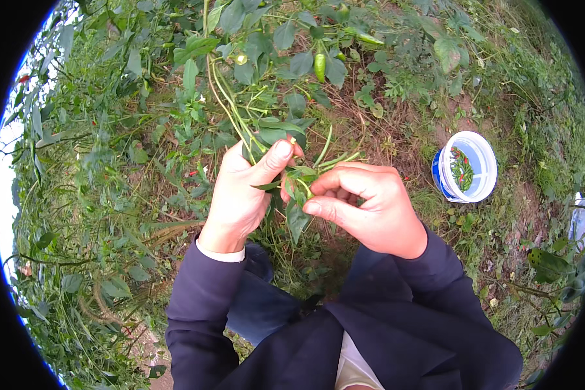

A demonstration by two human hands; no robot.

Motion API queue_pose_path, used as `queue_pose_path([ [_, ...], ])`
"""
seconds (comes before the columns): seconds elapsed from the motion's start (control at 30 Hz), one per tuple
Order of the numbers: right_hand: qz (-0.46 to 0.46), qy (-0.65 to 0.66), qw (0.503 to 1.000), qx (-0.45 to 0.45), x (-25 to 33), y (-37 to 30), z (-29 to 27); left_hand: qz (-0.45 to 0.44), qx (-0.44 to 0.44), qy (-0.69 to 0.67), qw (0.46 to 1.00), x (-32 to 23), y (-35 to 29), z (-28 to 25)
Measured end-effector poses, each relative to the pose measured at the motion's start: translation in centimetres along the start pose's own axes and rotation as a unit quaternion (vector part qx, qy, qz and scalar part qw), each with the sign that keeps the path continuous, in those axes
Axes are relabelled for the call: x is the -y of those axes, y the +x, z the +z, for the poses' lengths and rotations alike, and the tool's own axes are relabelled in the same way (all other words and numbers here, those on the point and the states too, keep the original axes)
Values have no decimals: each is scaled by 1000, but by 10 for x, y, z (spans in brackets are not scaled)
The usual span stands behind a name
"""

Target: The person picks green and red chilies from plants in a garden and places them into a white bucket. They move between plants, reach into foliage, and repeatedly pluck chilies by hand, depositing them into the bucket.

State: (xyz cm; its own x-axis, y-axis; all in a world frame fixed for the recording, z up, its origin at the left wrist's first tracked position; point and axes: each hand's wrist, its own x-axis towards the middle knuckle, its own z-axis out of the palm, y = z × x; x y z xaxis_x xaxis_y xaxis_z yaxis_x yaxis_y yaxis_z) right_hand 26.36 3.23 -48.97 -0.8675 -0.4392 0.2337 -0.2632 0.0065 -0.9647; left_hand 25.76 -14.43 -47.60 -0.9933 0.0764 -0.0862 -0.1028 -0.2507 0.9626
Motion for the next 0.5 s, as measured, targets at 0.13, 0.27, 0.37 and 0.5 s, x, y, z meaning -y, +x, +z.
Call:
queue_pose_path([
  [0.13,131,232,963,43,-9,5,1,-9,36,-19,999,-3,-4,-10],
  [0.27,35,402,915,19,-27,3,6,-29,-30,-57,997,-1,-2,-21],
  [0.37,-30,519,854,-33,-45,2,-2,-29,28,-278,960,-6,2,-38],
  [0.5,50,542,837,-57,-54,-3,1,9,122,-436,892,-6,2,-52],
])
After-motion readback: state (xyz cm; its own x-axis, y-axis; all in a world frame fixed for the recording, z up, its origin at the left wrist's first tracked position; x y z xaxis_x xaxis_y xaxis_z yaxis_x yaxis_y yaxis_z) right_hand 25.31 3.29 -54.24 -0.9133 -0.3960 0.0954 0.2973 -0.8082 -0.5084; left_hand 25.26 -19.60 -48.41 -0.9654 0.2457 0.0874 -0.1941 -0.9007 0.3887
